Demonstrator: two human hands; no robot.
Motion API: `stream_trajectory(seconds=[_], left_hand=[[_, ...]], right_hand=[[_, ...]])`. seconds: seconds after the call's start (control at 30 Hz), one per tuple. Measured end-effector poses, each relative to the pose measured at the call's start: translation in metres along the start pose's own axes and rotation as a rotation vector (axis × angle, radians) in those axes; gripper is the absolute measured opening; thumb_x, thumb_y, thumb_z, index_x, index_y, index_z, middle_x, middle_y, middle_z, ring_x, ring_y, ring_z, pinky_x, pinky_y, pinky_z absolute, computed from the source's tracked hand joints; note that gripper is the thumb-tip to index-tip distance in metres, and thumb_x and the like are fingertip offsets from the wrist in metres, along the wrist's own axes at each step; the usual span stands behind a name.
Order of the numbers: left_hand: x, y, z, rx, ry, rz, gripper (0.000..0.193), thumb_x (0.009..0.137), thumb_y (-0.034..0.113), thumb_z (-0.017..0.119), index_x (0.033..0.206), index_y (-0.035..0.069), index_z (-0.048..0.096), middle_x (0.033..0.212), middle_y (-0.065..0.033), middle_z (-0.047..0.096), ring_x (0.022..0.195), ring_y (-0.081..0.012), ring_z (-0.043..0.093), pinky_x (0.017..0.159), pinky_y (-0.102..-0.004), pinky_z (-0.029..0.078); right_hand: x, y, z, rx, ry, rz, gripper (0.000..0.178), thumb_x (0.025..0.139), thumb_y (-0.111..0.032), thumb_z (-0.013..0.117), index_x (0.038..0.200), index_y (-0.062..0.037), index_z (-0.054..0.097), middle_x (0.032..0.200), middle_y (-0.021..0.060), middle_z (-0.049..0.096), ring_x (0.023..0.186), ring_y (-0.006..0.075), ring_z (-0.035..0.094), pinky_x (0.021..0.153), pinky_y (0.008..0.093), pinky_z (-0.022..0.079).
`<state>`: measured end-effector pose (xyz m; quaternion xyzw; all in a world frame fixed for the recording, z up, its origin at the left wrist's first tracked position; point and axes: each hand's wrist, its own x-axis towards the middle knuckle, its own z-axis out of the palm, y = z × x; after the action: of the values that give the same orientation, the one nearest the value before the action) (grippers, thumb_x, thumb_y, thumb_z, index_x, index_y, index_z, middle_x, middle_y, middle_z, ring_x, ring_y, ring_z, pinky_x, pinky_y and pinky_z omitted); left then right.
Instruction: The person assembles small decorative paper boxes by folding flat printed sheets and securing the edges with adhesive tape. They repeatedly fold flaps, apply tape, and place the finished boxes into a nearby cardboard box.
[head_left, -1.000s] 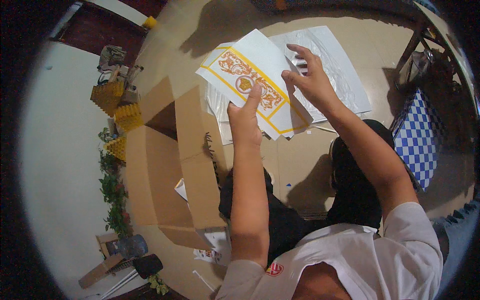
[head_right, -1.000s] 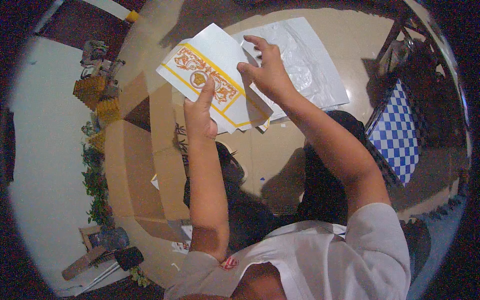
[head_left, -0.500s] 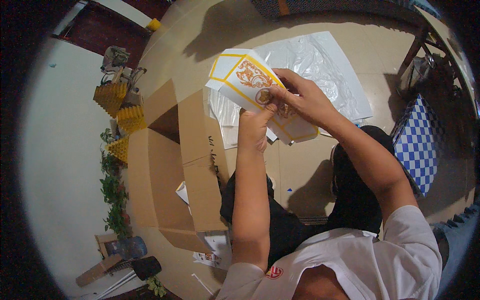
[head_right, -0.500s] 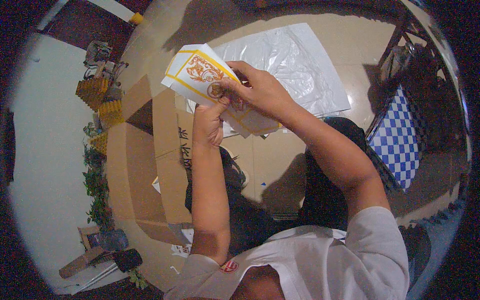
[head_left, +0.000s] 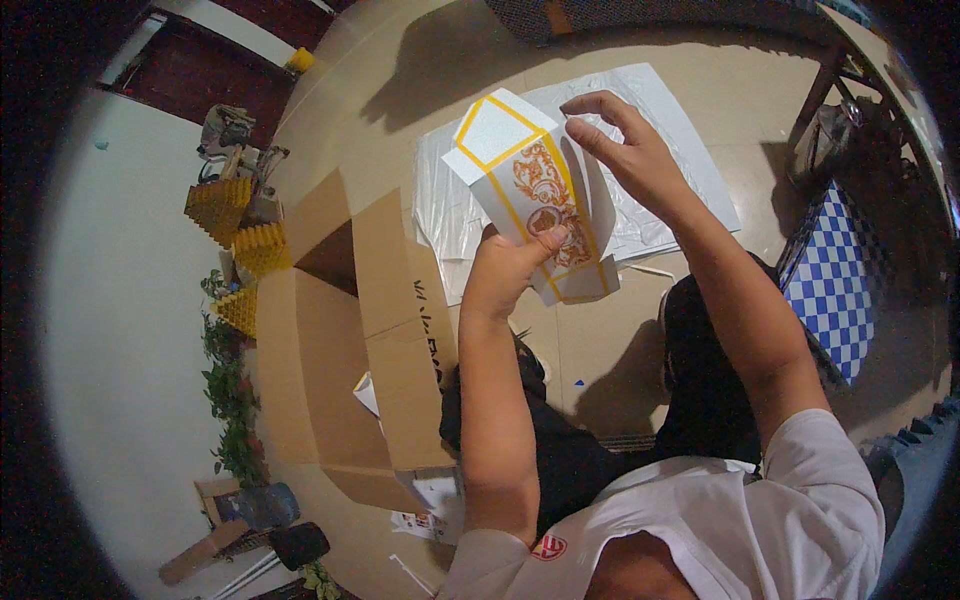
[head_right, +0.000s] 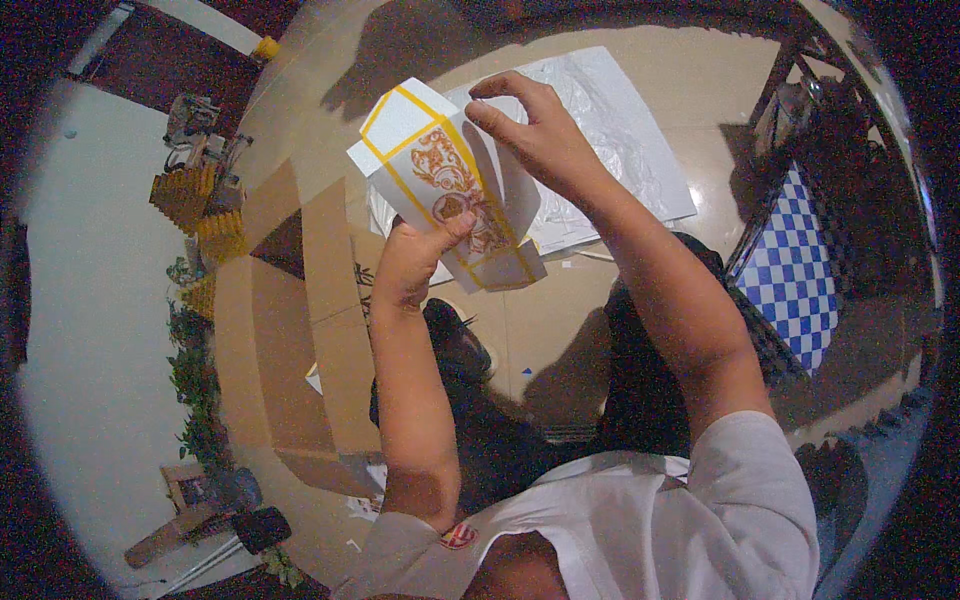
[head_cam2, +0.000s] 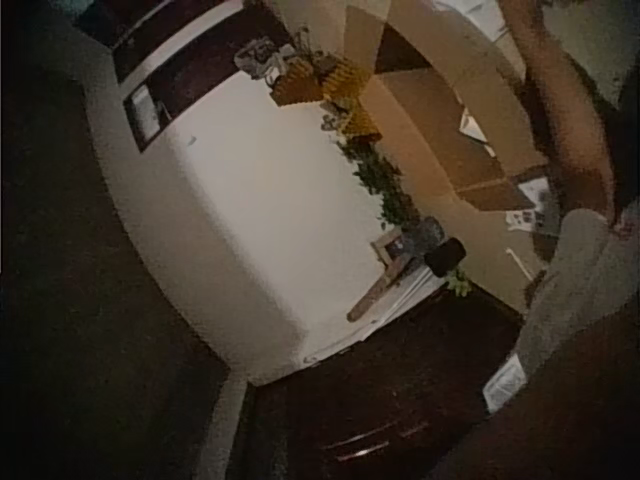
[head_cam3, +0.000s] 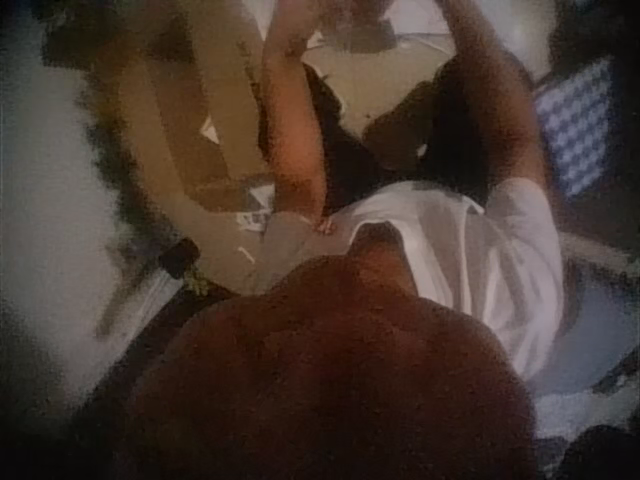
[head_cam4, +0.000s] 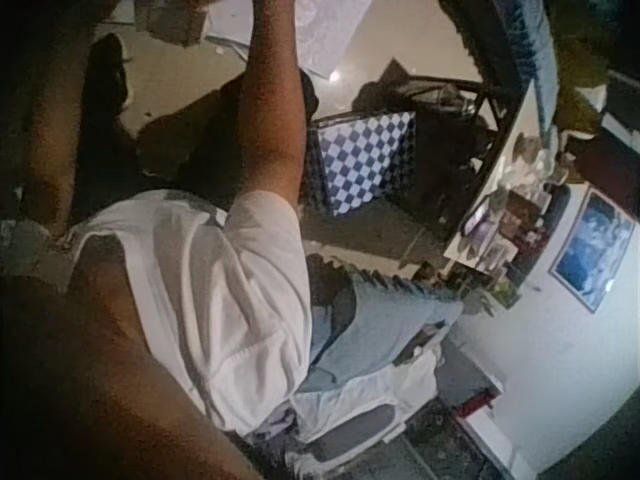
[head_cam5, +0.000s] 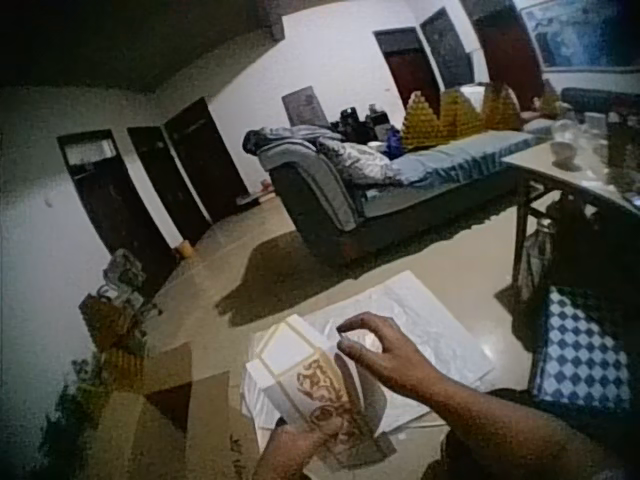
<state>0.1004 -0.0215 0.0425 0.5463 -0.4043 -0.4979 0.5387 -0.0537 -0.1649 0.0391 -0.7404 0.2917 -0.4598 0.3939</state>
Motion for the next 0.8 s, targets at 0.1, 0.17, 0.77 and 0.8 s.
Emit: stream_trajectory(seconds=[0.1, 0.17, 0.77, 0.8], left_hand=[[0.001, -0.002, -0.003, 0.037, -0.041, -0.020, 0.031, 0.084, 0.011, 0.071, 0.112, 0.000, 0.063, 0.105, -0.0061, 0.066, 0.094, -0.0147, 0.061, 0.086, -0.0300, 0.047], [0.003, -0.002, -0.003, 0.065, -0.050, -0.011, 0.031, 0.084, 0.011, 0.071, 0.112, 0.000, 0.062, 0.105, -0.0061, 0.066, 0.094, -0.0148, 0.061, 0.086, -0.0302, 0.048], [0.016, 0.002, -0.004, -0.502, 0.141, 0.279, 0.036, 0.089, 0.006, 0.065, 0.123, 0.002, 0.051, 0.112, -0.0094, 0.063, 0.098, -0.0179, 0.063, 0.086, -0.0321, 0.052], [0.016, 0.002, -0.005, -0.496, 0.150, 0.267, 0.037, 0.088, 0.006, 0.065, 0.122, 0.002, 0.051, 0.111, -0.0092, 0.063, 0.098, -0.0179, 0.063, 0.086, -0.0320, 0.052]], right_hand=[[0.000, 0.002, 0.000, -0.019, 0.028, -0.044, 0.034, 0.091, -0.035, 0.062, 0.111, -0.0071, 0.064, 0.117, 0.0070, 0.058, 0.106, 0.0215, 0.054, 0.095, 0.0326, 0.040], [0.001, 0.010, 0.001, 0.117, 0.003, 0.012, 0.032, 0.088, -0.035, 0.062, 0.103, -0.0064, 0.066, 0.112, 0.0103, 0.059, 0.105, 0.0256, 0.053, 0.095, 0.0357, 0.040], [-0.016, -0.005, 0.024, 0.523, -0.250, 0.288, 0.026, 0.093, -0.033, 0.057, 0.098, -0.0071, 0.062, 0.116, 0.0071, 0.057, 0.108, 0.0166, 0.051, 0.094, 0.0297, 0.039], [-0.018, -0.009, 0.025, 0.565, -0.261, 0.366, 0.028, 0.094, -0.033, 0.056, 0.102, -0.0066, 0.061, 0.113, 0.0065, 0.059, 0.107, 0.0156, 0.052, 0.092, 0.0290, 0.040]])
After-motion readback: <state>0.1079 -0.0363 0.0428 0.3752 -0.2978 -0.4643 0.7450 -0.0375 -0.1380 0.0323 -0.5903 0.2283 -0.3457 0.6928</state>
